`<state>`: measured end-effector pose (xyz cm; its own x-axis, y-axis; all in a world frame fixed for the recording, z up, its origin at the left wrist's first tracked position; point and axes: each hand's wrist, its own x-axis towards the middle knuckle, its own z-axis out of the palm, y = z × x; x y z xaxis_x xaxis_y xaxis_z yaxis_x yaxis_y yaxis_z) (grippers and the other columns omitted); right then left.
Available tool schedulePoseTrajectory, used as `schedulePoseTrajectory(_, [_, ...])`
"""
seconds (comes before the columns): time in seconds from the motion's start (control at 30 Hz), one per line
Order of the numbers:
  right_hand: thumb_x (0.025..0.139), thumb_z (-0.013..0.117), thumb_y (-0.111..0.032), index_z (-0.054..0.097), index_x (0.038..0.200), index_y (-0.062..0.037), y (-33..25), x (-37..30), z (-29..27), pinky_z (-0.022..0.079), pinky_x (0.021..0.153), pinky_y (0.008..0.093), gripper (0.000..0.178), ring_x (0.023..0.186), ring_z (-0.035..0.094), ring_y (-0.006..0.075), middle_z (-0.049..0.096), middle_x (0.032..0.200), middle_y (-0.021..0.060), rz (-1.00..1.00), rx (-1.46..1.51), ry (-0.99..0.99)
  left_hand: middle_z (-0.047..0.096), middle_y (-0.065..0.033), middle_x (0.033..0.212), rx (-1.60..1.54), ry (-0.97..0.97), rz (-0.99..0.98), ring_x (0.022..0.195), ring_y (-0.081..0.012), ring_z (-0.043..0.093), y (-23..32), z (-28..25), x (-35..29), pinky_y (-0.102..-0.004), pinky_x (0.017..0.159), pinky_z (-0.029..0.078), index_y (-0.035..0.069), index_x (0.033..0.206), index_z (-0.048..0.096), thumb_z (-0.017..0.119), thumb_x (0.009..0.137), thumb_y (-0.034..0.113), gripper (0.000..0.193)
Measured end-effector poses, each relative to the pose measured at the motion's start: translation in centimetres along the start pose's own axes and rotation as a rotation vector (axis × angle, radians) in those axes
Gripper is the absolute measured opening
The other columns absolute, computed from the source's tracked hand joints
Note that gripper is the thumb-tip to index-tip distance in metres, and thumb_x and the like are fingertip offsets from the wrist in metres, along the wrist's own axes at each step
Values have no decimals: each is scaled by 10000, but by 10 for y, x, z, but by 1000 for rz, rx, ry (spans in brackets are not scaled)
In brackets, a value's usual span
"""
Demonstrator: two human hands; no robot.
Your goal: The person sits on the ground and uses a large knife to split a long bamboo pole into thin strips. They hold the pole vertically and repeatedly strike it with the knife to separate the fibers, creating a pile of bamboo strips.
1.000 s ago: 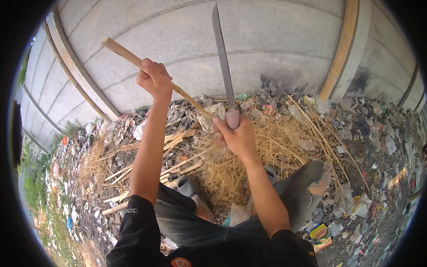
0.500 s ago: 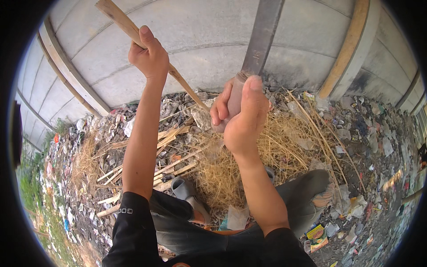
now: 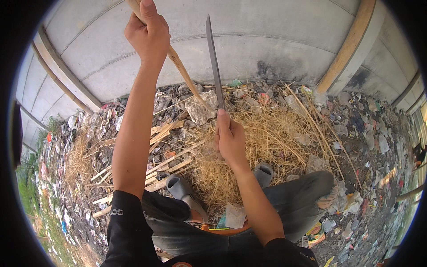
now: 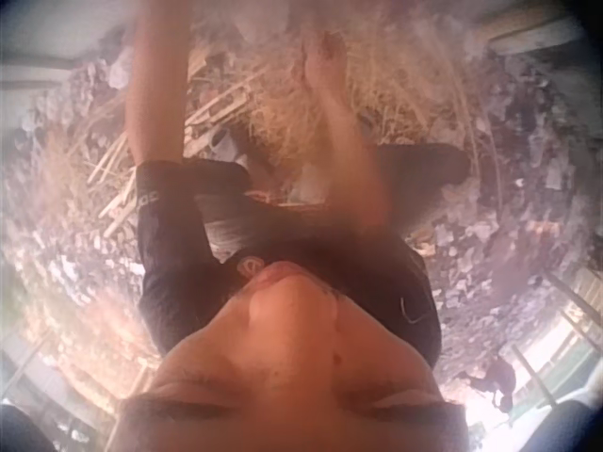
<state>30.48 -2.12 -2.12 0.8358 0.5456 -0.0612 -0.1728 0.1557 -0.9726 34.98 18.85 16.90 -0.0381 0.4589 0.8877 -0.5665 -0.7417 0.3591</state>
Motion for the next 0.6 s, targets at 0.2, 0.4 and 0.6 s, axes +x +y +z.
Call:
schedulePoseTrajectory(0.2, [998, 396, -655, 462, 754, -90, -86, -35, 7, 325, 406, 272, 619, 411, 380, 116, 359, 501, -7, -320, 139, -14, 433, 54, 475, -17, 30, 30, 380, -44, 419, 60, -25, 26, -237, 347, 306, 84, 703, 524, 591, 1006, 487, 508])
schedulePoseTrajectory(0.4, [1029, 404, -574, 491, 756, -67, -77, -61, -1, 349, 405, 268, 582, 418, 425, 114, 394, 498, 2, -262, 147, -36, 445, 49, 479, 84, 33, 87, 379, -40, 423, 88, -41, 45, -228, 338, 303, 76, 714, 543, 602, 1003, 478, 498])
schedulePoseTrajectory(0.6, [1009, 434, -628, 490, 759, -64, -59, -59, 6, 339, 393, 274, 619, 407, 407, 114, 374, 501, 1, -142, 94, -50, 435, 65, 520, -512, 86, -58, 455, -20, 405, 60, -44, 35, -241, 395, 278, 69, 721, 527, 612, 1016, 400, 451])
